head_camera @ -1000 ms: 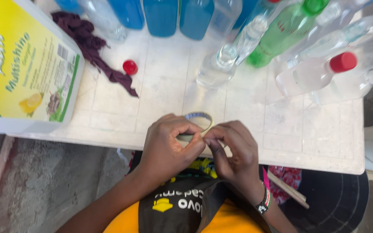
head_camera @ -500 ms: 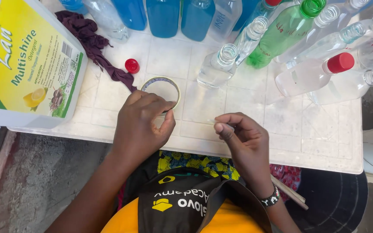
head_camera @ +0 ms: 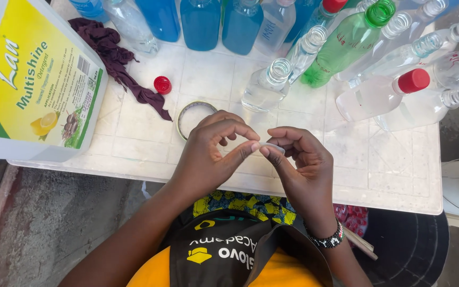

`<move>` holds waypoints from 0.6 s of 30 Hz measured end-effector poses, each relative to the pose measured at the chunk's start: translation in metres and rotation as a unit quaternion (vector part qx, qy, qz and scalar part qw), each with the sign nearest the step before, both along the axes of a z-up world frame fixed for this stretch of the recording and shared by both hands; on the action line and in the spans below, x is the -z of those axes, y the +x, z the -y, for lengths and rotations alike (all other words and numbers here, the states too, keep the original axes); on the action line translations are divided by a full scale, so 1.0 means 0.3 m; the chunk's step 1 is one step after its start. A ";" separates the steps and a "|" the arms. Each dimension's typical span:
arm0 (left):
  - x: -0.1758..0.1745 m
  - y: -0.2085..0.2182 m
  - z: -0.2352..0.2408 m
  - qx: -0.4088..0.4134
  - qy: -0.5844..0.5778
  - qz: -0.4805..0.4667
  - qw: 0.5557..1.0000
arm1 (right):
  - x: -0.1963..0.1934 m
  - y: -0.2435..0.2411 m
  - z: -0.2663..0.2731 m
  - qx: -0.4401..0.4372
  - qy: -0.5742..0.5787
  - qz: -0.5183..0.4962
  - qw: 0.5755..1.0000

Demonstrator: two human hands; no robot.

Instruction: The person is applying small strips of clear adhesive tape to the caps of various small plastic bottles filled with liquid to seal or label them.

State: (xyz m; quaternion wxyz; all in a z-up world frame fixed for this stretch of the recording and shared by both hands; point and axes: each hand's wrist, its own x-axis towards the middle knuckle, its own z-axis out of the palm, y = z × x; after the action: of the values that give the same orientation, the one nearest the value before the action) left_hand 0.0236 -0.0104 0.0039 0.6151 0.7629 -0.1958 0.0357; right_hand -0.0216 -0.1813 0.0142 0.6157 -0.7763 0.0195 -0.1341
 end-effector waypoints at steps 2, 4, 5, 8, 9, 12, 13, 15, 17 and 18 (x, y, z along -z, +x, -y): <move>0.008 0.022 0.008 -0.002 0.003 0.010 1.000 | 0.004 0.022 0.002 0.016 -0.014 0.008 1.000; 0.021 0.048 0.017 -0.003 0.006 0.022 1.000 | 0.022 0.049 0.018 0.032 -0.028 0.017 0.999; 0.030 0.059 0.020 -0.022 0.023 0.047 0.998 | 0.038 0.063 0.031 0.048 -0.036 0.018 0.998; 0.054 0.091 0.034 -0.060 0.046 0.087 0.993 | 0.052 0.108 0.032 0.071 -0.037 0.021 0.997; 0.063 0.102 0.043 -0.077 0.050 0.102 0.991 | 0.052 0.123 0.028 0.078 -0.032 0.022 0.996; 0.084 0.126 0.051 -0.111 0.071 0.143 0.981 | 0.060 0.152 0.007 0.105 -0.031 0.003 0.994; 0.088 0.131 0.053 -0.112 0.070 0.141 0.981 | 0.071 0.161 0.007 0.104 -0.033 0.002 0.994; 0.094 0.144 0.056 -0.128 0.083 0.168 0.974 | 0.094 0.182 0.004 0.125 -0.026 0.004 0.992; 0.093 0.150 0.057 -0.133 0.090 0.174 0.972 | 0.097 0.195 -0.002 0.131 -0.027 0.004 0.991; 0.092 0.152 0.058 -0.137 0.098 0.180 0.969 | 0.099 0.199 -0.005 0.139 -0.026 0.005 0.990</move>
State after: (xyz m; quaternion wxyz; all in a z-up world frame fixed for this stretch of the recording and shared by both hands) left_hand 0.0691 -0.0277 -0.0237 0.4815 0.8198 -0.1998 0.2370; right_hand 0.0383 -0.1797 -0.0156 0.5705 -0.7814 0.1206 -0.2224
